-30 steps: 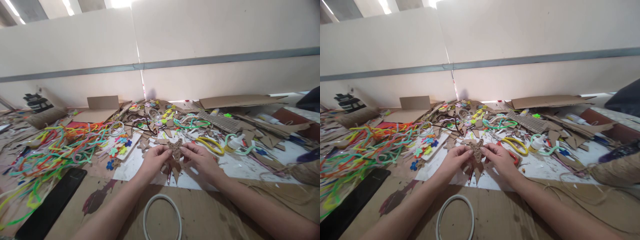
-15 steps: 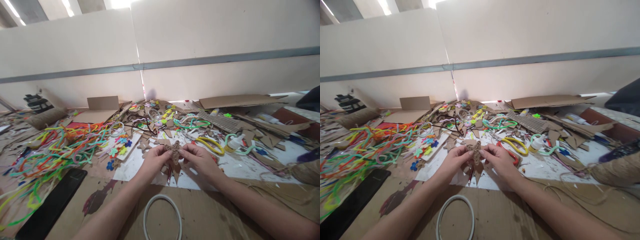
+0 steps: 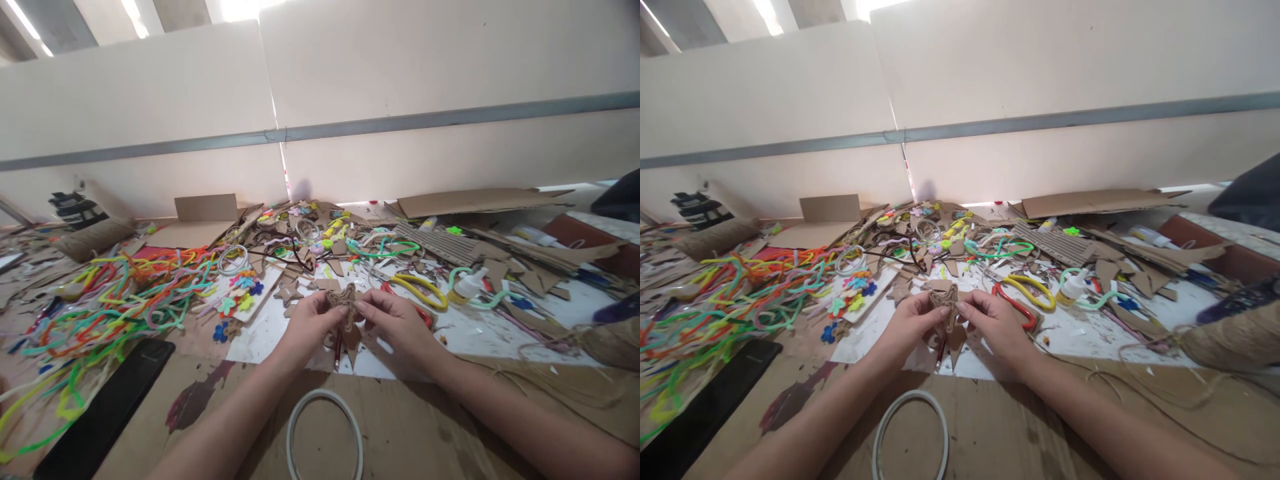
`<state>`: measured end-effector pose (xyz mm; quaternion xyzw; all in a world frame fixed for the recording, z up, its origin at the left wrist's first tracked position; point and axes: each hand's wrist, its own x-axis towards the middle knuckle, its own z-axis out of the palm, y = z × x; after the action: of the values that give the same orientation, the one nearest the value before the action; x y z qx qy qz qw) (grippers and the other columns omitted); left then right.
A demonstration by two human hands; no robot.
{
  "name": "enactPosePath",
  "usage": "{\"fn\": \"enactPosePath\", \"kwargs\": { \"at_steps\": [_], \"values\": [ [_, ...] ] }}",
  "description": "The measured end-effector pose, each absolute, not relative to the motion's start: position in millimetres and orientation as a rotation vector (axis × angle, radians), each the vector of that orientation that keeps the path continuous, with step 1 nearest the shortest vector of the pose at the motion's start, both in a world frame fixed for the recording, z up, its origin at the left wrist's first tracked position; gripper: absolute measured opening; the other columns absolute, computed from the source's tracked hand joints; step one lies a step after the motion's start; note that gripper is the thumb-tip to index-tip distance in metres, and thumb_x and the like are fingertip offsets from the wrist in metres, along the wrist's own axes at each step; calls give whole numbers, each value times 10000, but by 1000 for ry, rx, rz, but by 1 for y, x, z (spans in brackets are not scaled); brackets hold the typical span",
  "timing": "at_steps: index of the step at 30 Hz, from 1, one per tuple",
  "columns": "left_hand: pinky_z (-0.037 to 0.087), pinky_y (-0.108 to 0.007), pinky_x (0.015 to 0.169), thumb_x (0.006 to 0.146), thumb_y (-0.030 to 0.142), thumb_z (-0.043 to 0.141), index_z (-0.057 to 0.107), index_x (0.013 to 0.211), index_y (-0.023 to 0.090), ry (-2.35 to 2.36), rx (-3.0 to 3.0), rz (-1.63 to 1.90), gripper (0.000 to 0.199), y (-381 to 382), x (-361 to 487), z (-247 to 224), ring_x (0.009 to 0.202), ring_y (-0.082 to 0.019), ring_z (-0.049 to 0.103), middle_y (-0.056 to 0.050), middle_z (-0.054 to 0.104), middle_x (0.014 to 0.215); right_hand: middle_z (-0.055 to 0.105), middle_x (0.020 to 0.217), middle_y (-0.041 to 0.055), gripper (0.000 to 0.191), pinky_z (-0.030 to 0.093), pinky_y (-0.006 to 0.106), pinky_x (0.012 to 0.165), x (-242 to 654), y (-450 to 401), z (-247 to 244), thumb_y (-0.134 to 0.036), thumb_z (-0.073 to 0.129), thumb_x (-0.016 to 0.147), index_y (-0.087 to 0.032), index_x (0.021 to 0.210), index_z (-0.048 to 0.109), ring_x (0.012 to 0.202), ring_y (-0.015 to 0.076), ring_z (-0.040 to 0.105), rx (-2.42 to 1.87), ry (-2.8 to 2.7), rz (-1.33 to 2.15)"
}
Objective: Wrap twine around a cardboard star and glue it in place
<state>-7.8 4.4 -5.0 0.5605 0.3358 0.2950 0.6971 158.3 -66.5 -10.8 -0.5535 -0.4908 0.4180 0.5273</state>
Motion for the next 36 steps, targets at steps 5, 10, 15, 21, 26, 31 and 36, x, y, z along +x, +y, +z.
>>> {"fn": "enactPosePath", "kwargs": {
  "at_steps": [5,10,15,21,26,31,36],
  "values": [
    [461,-229,620,700,403,844,662,835,138,750,1205,747,349,7,-9,-5,635,-119,591,-22,673,752,618,738,10,385,422,284,589,160,-65,-15,-573,721,794,-192,805,667,649,157,532,-1293,-1142,1046],
    [505,-261,692,682,362,870,645,941,157,704,1096,778,400,6,-9,-7,720,-149,651,-39,712,860,582,717,-9,375,423,273,554,159,-64,-22,-555,734,795,-191,829,648,624,146,516,-1296,-1164,1135],
    [454,-233,597,656,366,881,609,845,157,743,1102,760,391,4,-9,-6,597,-118,592,-7,669,734,590,683,-5,305,389,277,566,159,-65,-17,-488,719,794,-198,742,641,624,154,502,-1354,-1249,1018],
    [444,-231,586,665,370,871,586,815,162,755,1130,771,383,4,-9,-6,586,-115,577,7,651,695,589,691,-7,337,387,274,572,159,-63,-21,-526,718,798,-199,775,637,632,155,512,-1308,-1195,1082],
    [428,-235,563,652,351,879,578,765,162,754,1187,743,373,2,-8,-6,532,-102,551,13,634,663,620,729,-3,383,416,278,583,161,-59,-21,-564,743,764,-197,826,651,643,159,537,-1246,-1147,1096],
    [425,-231,554,653,395,883,636,849,157,759,1214,698,396,2,-9,-2,558,-113,582,-8,663,721,649,740,10,316,428,284,628,164,-60,-14,-495,740,760,-192,758,652,681,167,555,-1282,-1189,1009],
    [416,-207,555,645,435,886,661,788,145,747,1197,752,394,3,-11,5,564,-97,561,9,641,674,633,727,9,319,434,284,604,162,-59,-19,-500,707,777,-187,784,643,650,162,552,-1267,-1227,1034]
  ]
}}
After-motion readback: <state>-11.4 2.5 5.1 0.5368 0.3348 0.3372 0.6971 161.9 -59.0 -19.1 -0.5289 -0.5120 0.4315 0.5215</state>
